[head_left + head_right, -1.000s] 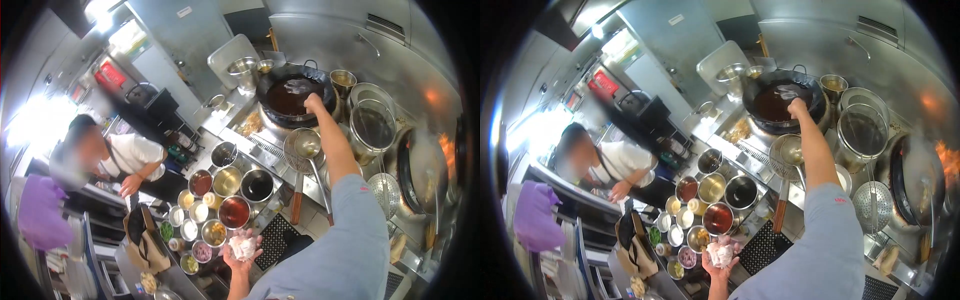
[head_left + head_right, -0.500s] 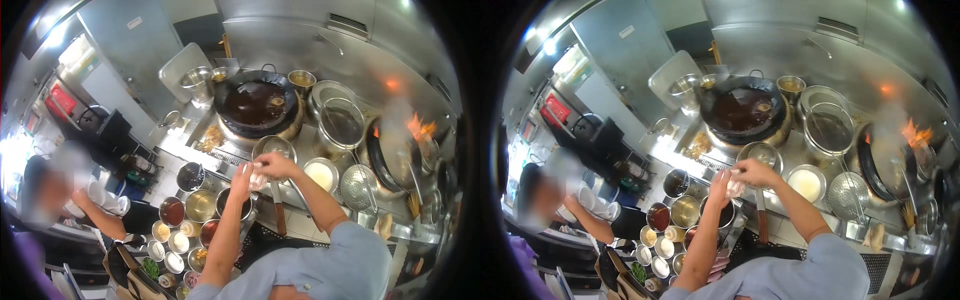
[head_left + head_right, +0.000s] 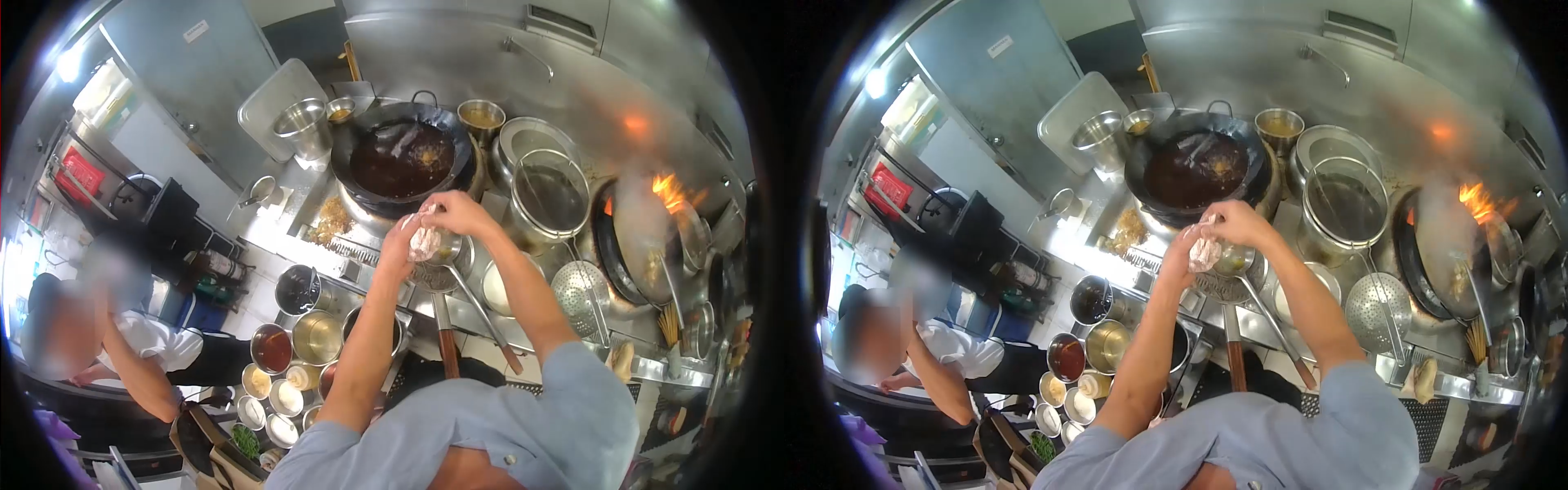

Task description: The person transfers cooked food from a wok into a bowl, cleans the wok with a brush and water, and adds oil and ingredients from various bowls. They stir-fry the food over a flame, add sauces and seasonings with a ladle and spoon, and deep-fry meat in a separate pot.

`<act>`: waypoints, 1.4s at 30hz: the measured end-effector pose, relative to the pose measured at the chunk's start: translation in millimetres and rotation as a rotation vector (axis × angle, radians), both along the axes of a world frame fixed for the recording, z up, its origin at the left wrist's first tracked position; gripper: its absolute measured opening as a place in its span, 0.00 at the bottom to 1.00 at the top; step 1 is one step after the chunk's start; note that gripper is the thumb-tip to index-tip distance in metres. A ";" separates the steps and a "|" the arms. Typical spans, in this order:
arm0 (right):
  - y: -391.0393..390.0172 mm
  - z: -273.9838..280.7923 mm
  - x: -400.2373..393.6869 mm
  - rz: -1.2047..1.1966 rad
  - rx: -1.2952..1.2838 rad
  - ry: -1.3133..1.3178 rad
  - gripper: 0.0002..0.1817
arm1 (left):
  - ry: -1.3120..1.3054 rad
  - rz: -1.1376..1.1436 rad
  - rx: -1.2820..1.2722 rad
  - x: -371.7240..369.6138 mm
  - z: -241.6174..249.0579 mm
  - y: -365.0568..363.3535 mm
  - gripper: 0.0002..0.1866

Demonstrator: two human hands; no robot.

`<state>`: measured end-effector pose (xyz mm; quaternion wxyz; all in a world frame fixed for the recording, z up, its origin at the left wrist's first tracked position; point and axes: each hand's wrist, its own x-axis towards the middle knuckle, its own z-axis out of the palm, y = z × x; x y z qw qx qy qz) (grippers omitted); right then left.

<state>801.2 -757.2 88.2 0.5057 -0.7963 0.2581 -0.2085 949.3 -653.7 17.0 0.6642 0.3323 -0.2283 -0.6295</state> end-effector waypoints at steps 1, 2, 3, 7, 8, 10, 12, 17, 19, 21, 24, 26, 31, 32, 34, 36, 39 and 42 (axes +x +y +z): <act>-7.8 1.8 0.7 -0.008 0.045 0.022 0.10 | -0.005 -0.006 0.013 0.7 -2.2 -3.4 0.16; -21.4 6.3 3.2 -0.011 0.074 0.043 0.09 | -0.012 -0.009 0.012 2.3 0.1 -12.6 0.16; -36.5 -5.2 6.2 -0.016 0.110 -0.055 0.08 | -0.011 0.011 0.021 0.4 0.2 -17.4 0.16; -76.1 -13.1 12.2 -0.053 0.333 -0.185 0.05 | 0.039 0.129 0.027 -2.4 -6.9 -29.6 0.17; -88.9 -20.0 12.2 -0.052 0.445 -0.251 0.06 | 0.067 0.163 0.022 -0.9 -6.5 -31.0 0.17; -105.5 -36.3 13.0 -0.010 0.600 -0.436 0.08 | 0.010 0.143 0.012 4.6 -6.3 -32.9 0.21; -106.0 -32.9 14.9 0.075 0.660 -0.421 0.14 | -0.029 0.117 0.000 5.1 -2.4 -35.5 0.24; -83.6 -16.3 26.6 0.223 0.422 -0.200 0.20 | -0.073 0.122 0.063 8.5 4.8 -61.1 0.20; -81.6 -16.9 28.5 0.220 0.213 -0.170 0.23 | -0.107 0.113 0.061 3.9 26.8 -64.0 0.17; -83.4 -4.0 29.3 0.206 0.154 -0.018 0.20 | -0.085 0.090 0.045 10.8 25.1 -67.2 0.16; -87.1 2.8 33.7 0.161 0.189 0.007 0.15 | -0.061 0.056 -0.017 16.1 29.2 -67.5 0.14; -89.9 -1.9 35.1 0.130 0.251 -0.082 0.11 | -0.065 0.039 -0.042 16.8 30.9 -67.8 0.14; -77.9 5.0 35.9 0.134 0.224 -0.189 0.06 | -0.258 0.037 -0.003 27.2 38.9 -63.1 0.15; -76.0 7.6 36.9 0.133 0.177 -0.172 0.06 | -0.333 0.026 0.017 29.1 41.1 -61.3 0.15; -76.1 12.0 41.8 0.077 0.091 -0.172 0.07 | -0.380 0.072 0.066 28.3 43.9 -59.3 0.14; -76.5 21.7 42.6 0.077 0.170 -0.158 0.09 | -0.377 0.092 0.118 29.1 44.9 -57.7 0.14; -101.2 -2.2 49.5 0.031 0.427 -0.332 0.09 | -0.323 0.087 0.085 36.5 33.6 -54.3 0.13; -115.1 -11.9 55.4 -0.035 0.674 -0.353 0.11 | -0.171 0.097 0.046 41.4 22.9 -49.1 0.11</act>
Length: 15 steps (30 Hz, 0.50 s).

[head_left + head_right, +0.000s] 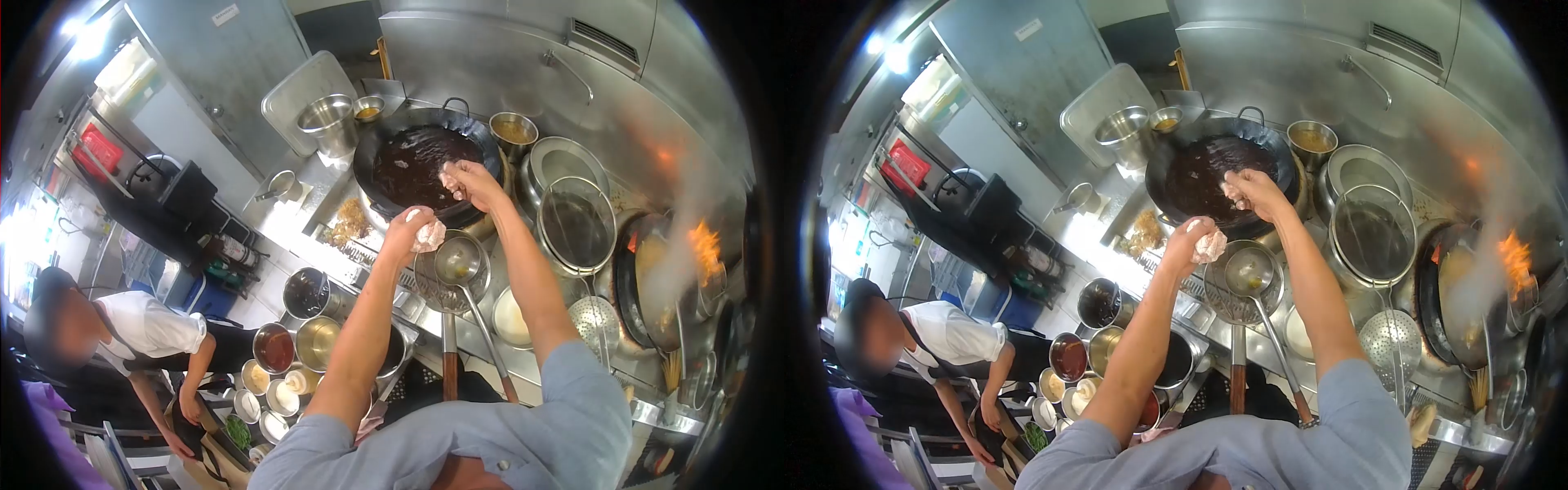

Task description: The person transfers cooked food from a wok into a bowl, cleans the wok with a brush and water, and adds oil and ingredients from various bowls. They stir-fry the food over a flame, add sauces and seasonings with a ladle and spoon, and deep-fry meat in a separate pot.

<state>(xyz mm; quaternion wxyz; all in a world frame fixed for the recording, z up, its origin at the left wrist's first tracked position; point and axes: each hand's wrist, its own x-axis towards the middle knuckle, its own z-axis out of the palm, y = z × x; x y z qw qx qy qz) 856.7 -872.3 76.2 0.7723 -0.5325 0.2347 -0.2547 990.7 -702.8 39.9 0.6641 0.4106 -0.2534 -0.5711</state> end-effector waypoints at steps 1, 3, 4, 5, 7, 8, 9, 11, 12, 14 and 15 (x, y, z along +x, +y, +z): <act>-12.9 -12.6 4.1 -0.015 -0.115 0.109 0.14 | -0.013 0.022 0.032 0.0 -1.0 2.7 0.14; -41.9 -29.6 12.7 -0.061 -0.549 0.561 0.15 | 0.182 0.030 0.037 1.4 -1.9 6.1 0.18; -55.1 -37.3 14.7 -0.083 -0.762 0.788 0.17 | 0.282 0.036 0.045 1.7 -3.2 9.2 0.20; -70.1 -46.4 11.3 -0.062 -0.942 0.874 0.20 | 0.293 0.024 -0.004 2.3 -4.2 11.0 0.22; -82.7 -36.7 12.6 -0.013 -1.113 1.099 0.29 | 0.321 0.004 -0.100 4.8 -5.9 13.7 0.26; -97.3 -46.2 16.8 -0.152 -1.271 1.004 0.28 | 0.269 0.075 -0.083 3.7 -2.7 15.8 0.26; -72.1 -7.2 14.1 -0.091 -1.073 0.918 0.29 | 0.215 0.145 -0.070 0.7 5.4 16.4 0.26; -4.3 59.3 10.9 0.123 -0.735 0.660 0.29 | 0.124 0.196 -0.086 4.8 6.7 10.9 0.29; 20.0 65.5 10.6 0.269 -0.593 0.489 0.29 | 0.139 0.181 -0.092 4.4 13.1 10.0 0.29; 59.6 70.6 12.8 0.478 -0.730 0.508 0.28 | 0.169 0.141 -0.104 -2.2 34.0 11.4 0.29; 59.0 65.6 9.6 0.429 -0.762 0.463 0.26 | 0.116 0.107 -0.091 -4.5 37.1 11.8 0.29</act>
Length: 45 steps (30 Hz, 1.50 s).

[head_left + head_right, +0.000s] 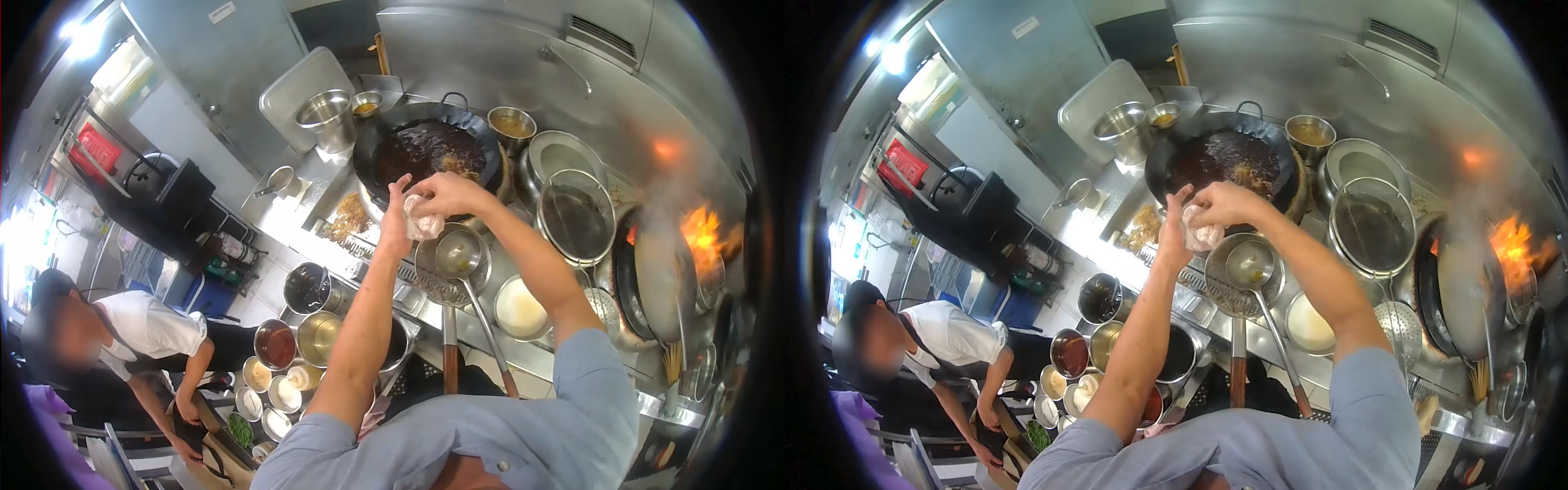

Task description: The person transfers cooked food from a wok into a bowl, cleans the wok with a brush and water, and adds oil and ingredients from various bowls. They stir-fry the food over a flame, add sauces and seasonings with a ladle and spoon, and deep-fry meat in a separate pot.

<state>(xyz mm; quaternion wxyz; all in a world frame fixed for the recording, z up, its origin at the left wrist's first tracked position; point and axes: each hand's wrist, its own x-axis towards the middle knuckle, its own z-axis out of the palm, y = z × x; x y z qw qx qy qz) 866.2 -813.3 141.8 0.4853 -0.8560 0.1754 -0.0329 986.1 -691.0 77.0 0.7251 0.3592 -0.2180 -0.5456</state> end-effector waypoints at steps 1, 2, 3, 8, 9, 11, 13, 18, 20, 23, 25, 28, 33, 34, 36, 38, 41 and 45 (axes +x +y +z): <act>-2.8 -10.8 0.1 -0.016 -0.027 -0.062 0.24 | -0.045 -0.013 0.017 -1.4 -4.2 -1.9 0.29; -2.7 -16.1 0.3 -0.028 -0.052 -0.124 0.22 | -0.090 -0.022 0.036 -2.8 -4.9 -0.9 0.28; -6.0 -17.8 -1.2 -0.067 0.025 -0.126 0.21 | -0.138 -0.030 0.051 -3.4 -4.6 -0.6 0.28; -19.3 -18.0 -19.9 -0.221 0.290 -0.161 0.14 | -0.054 -0.116 -0.007 2.4 -21.7 -2.9 0.26; -20.8 -14.7 -22.7 -0.249 0.309 -0.162 0.13 | -0.051 -0.134 -0.034 6.0 -26.2 -3.3 0.25; -20.8 -12.8 -25.0 -0.219 0.367 -0.155 0.12 | -0.078 -0.118 -0.043 2.8 -24.8 -4.6 0.23; -17.2 -15.3 -24.9 -0.191 0.369 -0.186 0.11 | -0.136 -0.042 -0.012 -11.3 -6.1 -3.2 0.21; -15.5 -6.8 -21.6 -0.203 0.224 -0.172 0.15 | -0.211 -0.029 0.007 -11.7 -5.3 -10.3 0.16; -9.6 -7.5 -20.0 -0.207 0.130 -0.207 0.16 | -0.131 -0.012 -0.024 -13.8 -1.1 -9.5 0.15; -7.2 -17.5 -16.2 -0.123 -0.388 -0.264 0.20 | -0.018 -0.013 -0.011 -14.7 9.1 -7.8 0.15; -10.0 -13.5 -18.5 -0.117 -0.154 -0.241 0.21 | -0.011 -0.028 -0.017 -13.3 7.9 -9.6 0.15; -13.1 -12.1 -22.7 -0.170 0.273 -0.382 0.17 | -0.076 -0.044 -0.062 -8.0 -0.9 -14.8 0.15; -38.3 -35.2 -16.4 -0.297 0.586 -0.491 0.09 | -0.081 -0.077 -0.104 -1.5 -5.5 -14.0 0.13; -42.0 -39.2 -14.0 -0.329 0.619 -0.530 0.08 | -0.059 -0.064 -0.097 0.4 -8.4 -12.0 0.12; -65.2 -46.3 -12.5 -0.466 0.550 -0.547 0.10 | -0.016 -0.040 -0.080 -0.3 -5.3 -4.4 0.11; -97.3 -64.3 -5.6 -0.510 0.190 -0.307 0.15 | -0.005 -0.003 -0.068 -0.7 -5.1 1.1 0.11; -133.3 -102.0 0.0 -0.454 -0.398 0.196 0.18 | 0.071 -0.068 -0.049 9.4 -11.7 5.7 0.14; -115.7 -70.0 0.8 -0.492 -0.563 0.234 0.22 | 0.084 -0.009 -0.007 11.5 1.7 12.6 0.12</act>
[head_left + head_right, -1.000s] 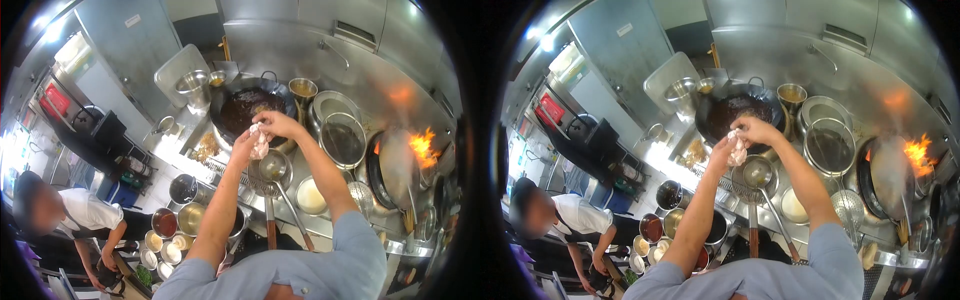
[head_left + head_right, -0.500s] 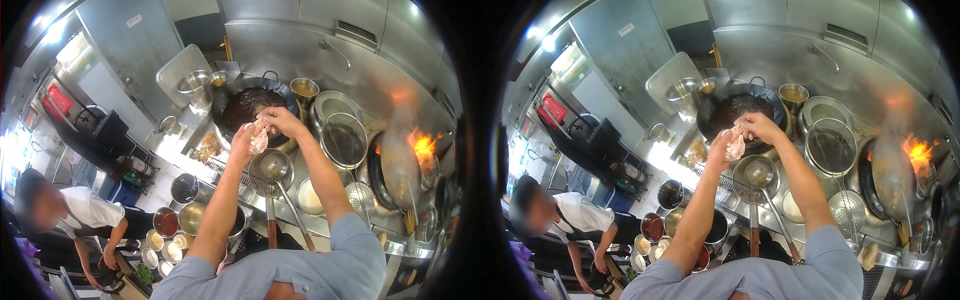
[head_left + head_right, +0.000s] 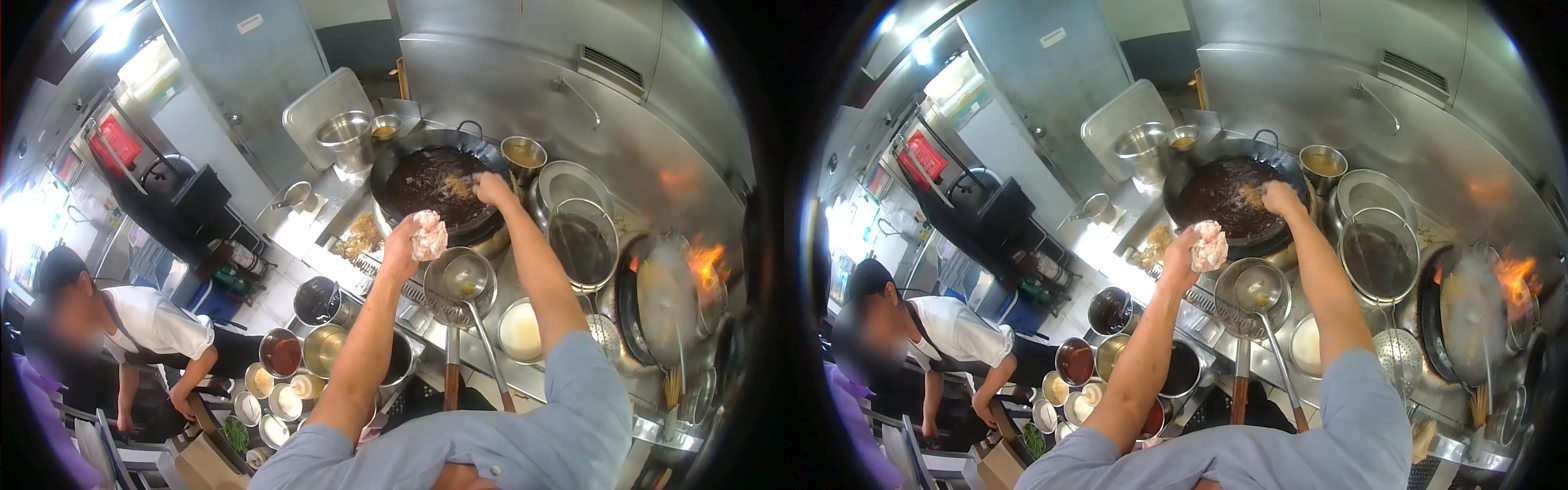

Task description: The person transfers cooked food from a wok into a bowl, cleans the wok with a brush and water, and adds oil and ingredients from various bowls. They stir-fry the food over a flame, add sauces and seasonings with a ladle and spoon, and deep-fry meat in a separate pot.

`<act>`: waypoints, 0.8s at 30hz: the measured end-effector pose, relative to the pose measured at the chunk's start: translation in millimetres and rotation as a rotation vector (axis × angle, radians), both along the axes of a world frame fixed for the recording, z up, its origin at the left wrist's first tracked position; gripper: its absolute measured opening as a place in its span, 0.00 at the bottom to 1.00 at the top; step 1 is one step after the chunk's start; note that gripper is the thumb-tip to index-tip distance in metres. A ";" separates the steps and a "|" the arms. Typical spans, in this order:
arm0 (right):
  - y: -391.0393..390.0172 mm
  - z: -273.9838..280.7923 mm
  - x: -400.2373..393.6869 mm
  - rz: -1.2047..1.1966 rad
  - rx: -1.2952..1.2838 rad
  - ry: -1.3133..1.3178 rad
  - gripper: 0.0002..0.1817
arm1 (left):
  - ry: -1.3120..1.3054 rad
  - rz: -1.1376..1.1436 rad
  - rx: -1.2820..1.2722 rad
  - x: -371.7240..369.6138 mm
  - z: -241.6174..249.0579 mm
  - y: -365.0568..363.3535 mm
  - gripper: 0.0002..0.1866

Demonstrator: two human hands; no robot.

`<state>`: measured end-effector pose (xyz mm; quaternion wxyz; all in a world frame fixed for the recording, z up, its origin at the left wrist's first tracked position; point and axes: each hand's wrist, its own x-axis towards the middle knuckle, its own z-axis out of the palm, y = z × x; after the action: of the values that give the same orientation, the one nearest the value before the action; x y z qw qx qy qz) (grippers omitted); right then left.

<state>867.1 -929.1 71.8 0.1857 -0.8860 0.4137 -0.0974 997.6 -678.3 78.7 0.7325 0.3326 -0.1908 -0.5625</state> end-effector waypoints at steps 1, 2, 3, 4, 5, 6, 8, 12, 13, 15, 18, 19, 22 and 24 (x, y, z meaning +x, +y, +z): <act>11.6 14.1 3.1 0.068 -0.011 -0.119 0.23 | -0.066 0.025 -0.024 -0.1 -1.6 1.3 0.11; 22.5 29.8 6.2 0.129 -0.025 -0.240 0.24 | -0.133 0.044 -0.051 -1.2 -2.4 0.0 0.10; 53.0 55.8 6.3 0.186 0.281 -0.313 0.25 | -0.192 0.073 -0.067 2.3 -10.7 -7.9 0.08; 88.5 79.0 5.0 0.239 0.586 -0.386 0.25 | -0.215 0.100 -0.058 0.4 -7.9 -10.8 0.08; 113.2 92.6 4.6 0.358 0.509 -0.333 0.24 | -0.239 0.124 -0.050 -2.8 -3.3 -12.7 0.08; 125.9 98.6 2.1 0.474 0.432 -0.278 0.22 | -0.262 0.146 -0.039 -5.8 -0.6 -14.7 0.08; 110.3 79.4 3.9 0.432 0.415 -0.325 0.21 | -0.208 0.127 -0.059 -5.7 -1.9 -18.8 0.09; 91.3 79.0 -10.1 0.339 0.628 -0.664 0.13 | -0.085 0.149 -0.073 -6.4 3.8 -15.2 0.10; 92.7 80.3 -14.4 0.287 0.719 -0.717 0.11 | -0.064 0.150 -0.068 -8.0 8.3 -13.3 0.10; 96.6 77.1 -15.0 0.341 0.774 -0.710 0.11 | -0.012 0.104 -0.045 -9.9 18.0 -9.9 0.10; 99.0 75.8 -8.5 0.330 0.830 -0.636 0.11 | -0.028 0.022 -0.024 -9.3 24.8 -10.4 0.10; 100.7 77.8 -5.8 0.332 0.793 -0.588 0.11 | -0.103 0.035 -0.035 -10.1 22.9 -12.5 0.10; 111.3 88.2 -2.3 0.463 0.532 -0.484 0.14 | -0.429 0.123 -0.016 -14.1 26.4 -11.6 0.11; 106.7 93.1 -0.9 0.541 0.516 -0.437 0.15 | -0.531 0.104 -0.003 -11.0 23.9 -10.0 0.10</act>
<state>866.2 -822.4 164.9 0.5031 -0.8456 0.1284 -0.1239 986.7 -688.4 102.5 0.6850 0.4770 -0.3598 -0.4169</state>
